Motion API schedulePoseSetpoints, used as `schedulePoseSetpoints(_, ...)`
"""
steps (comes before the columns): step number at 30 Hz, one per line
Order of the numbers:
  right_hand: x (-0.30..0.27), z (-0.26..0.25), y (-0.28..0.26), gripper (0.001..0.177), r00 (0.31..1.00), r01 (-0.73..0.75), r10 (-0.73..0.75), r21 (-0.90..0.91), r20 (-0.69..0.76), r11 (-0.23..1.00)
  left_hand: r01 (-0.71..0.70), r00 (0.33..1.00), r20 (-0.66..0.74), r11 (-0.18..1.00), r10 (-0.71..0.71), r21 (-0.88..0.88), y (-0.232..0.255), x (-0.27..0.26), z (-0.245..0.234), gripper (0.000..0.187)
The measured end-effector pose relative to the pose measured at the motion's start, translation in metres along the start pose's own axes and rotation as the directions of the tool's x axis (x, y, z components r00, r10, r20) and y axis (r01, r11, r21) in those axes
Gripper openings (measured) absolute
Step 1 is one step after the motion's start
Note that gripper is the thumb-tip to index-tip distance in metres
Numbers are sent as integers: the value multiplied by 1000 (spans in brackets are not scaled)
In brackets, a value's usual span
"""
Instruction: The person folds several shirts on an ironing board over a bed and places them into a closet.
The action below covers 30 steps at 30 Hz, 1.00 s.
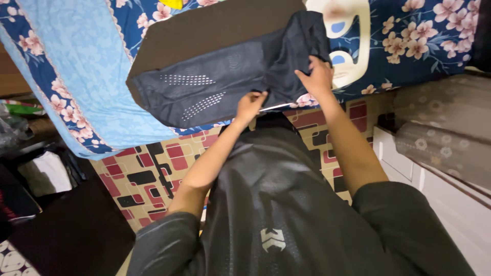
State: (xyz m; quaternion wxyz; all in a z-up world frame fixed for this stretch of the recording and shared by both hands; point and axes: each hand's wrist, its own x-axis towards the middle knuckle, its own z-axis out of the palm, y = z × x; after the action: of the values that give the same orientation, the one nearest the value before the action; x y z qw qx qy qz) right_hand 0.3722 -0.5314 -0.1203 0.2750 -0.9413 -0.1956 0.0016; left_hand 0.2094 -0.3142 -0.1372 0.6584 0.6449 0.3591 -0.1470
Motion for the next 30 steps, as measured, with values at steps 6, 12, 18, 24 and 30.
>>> schedulePoseSetpoints(6, 11, 4, 5, 36, 997, 8, -11, 35, 79, 999, -20, 998, -47, 898, 46, 440, -16, 30, 67, 60)
schedulePoseSetpoints(12, -1, -8, 4, 34, 997, -61, 57, 105, 43, 993, 43, 986, -152, 986, -67, -160, -60, 51, 88, 19)
schedulePoseSetpoints(18, -12, -12, 7, 36, 963, -169, 204, -194, 177, 966, 97, 977, -142, 922, -161, -376, -64, 39, 81, 38)
schedulePoseSetpoints(24, -30, -24, 0, 43, 940, -211, 269, -261, 209, 942, -294, 896, -252, 913, 366, 282, -45, 1, 28, 19)
schedulePoseSetpoints(30, -39, -57, -33, 42, 995, -1, 36, -353, 91, 936, -262, 626, -731, 956, 272, 132, -100, -46, -75, 7)
